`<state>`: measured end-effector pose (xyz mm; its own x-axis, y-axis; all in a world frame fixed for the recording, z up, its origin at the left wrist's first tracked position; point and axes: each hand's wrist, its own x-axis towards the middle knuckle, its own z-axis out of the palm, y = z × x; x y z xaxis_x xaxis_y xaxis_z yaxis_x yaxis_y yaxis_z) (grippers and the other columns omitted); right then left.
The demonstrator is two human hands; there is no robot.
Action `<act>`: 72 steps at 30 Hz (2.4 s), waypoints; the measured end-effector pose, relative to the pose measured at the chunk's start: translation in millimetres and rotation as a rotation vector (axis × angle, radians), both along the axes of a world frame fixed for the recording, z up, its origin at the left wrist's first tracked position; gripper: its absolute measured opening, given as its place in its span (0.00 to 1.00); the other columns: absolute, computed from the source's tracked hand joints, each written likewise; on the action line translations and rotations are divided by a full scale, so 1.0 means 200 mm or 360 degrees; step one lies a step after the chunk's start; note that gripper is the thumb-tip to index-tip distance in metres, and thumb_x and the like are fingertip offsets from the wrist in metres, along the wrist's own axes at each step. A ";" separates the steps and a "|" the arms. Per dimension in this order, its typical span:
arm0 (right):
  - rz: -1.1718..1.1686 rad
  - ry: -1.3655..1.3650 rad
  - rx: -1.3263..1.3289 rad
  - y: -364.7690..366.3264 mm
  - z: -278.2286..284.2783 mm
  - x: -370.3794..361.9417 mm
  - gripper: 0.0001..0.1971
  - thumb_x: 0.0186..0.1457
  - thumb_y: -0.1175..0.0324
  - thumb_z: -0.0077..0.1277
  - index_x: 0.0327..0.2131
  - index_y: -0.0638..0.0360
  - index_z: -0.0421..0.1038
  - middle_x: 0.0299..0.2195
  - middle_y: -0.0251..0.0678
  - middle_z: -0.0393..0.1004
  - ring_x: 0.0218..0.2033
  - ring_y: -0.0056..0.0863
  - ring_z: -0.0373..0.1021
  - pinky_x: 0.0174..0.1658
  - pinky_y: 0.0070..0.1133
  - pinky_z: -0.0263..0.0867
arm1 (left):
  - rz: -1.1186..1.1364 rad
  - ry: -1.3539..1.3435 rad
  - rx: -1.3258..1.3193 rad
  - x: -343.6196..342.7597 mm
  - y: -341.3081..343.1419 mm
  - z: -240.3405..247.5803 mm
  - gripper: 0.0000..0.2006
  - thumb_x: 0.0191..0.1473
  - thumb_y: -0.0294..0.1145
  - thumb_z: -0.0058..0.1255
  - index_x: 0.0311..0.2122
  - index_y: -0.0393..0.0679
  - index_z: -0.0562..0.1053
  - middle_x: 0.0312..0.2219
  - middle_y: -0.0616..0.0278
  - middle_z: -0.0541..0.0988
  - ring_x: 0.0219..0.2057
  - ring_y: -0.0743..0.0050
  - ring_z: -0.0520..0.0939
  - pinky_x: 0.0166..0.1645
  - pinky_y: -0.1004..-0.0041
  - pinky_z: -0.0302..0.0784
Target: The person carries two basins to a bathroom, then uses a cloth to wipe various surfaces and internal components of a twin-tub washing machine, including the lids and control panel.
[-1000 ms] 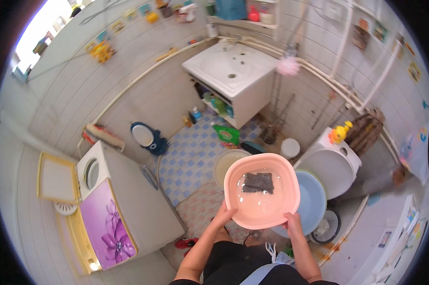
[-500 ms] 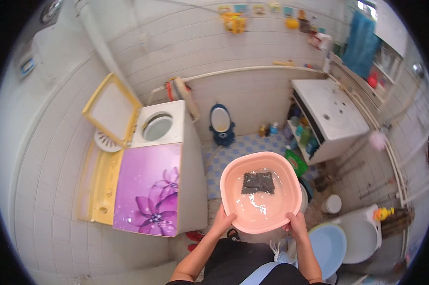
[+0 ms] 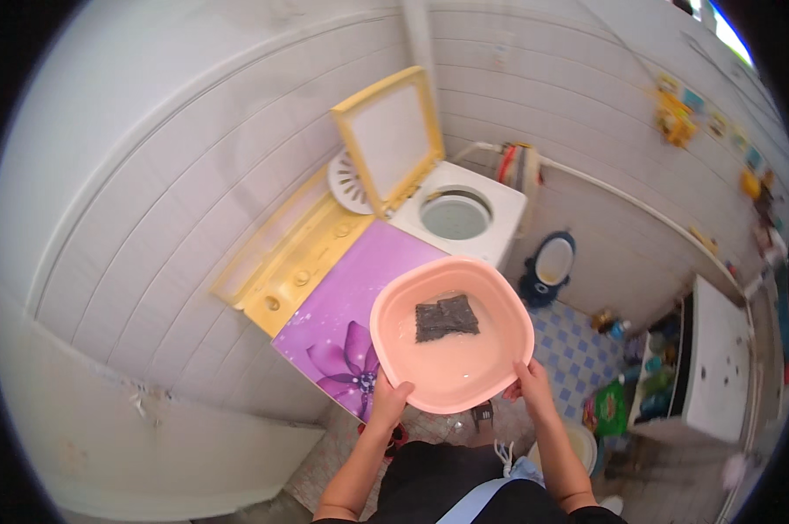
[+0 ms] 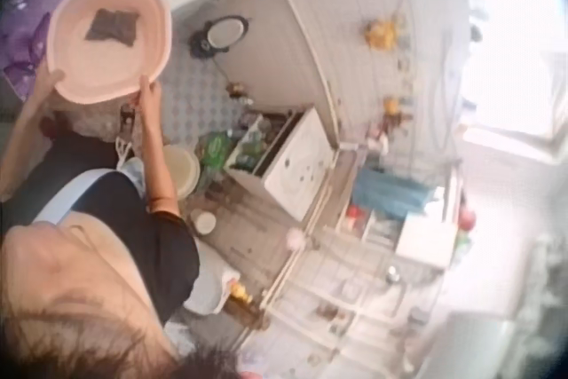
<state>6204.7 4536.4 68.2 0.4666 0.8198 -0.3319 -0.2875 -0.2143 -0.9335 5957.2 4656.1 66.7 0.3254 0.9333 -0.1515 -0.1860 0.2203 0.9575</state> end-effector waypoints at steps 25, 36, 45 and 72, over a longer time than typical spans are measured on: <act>0.1843 -0.2656 0.0903 1.49 0.18 -0.27 0.30 0.49 0.53 0.58 0.53 0.58 0.67 0.52 0.45 0.65 0.52 0.46 0.62 0.52 0.42 0.61 | 0.1357 0.0928 0.0345 -0.08 0.27 -0.10 0.36 0.48 0.17 0.42 0.65 0.33 0.49 0.61 0.40 0.57 0.60 0.49 0.64 0.63 0.64 0.59; 0.2165 -0.2195 0.0802 1.66 -0.10 -0.55 0.11 0.42 0.69 0.61 0.31 0.59 0.75 0.46 0.49 0.69 0.38 0.45 0.72 0.37 0.31 0.71 | 0.1117 0.1683 0.0897 0.05 0.35 0.14 0.28 0.56 0.31 0.48 0.61 0.35 0.58 0.60 0.37 0.58 0.64 0.35 0.53 0.66 0.51 0.49; 0.1754 -0.0311 0.0452 1.57 0.31 -0.45 0.12 0.53 0.74 0.56 0.41 0.63 0.69 0.34 0.40 0.75 0.33 0.25 0.74 0.32 0.20 0.72 | 0.0533 -0.0912 -0.0424 0.04 0.72 0.04 0.16 0.64 0.50 0.38 0.51 0.56 0.68 0.44 0.65 0.77 0.44 0.70 0.78 0.44 0.63 0.74; 0.1577 -0.1287 0.0923 1.54 0.26 -0.57 0.15 0.64 0.68 0.34 0.45 0.63 0.70 0.34 0.50 0.74 0.33 0.45 0.73 0.40 0.32 0.69 | 0.0827 -0.0216 -0.0544 0.15 0.84 0.21 0.27 0.66 0.54 0.25 0.35 0.41 0.70 0.15 0.64 0.68 0.10 0.75 0.66 0.11 0.73 0.57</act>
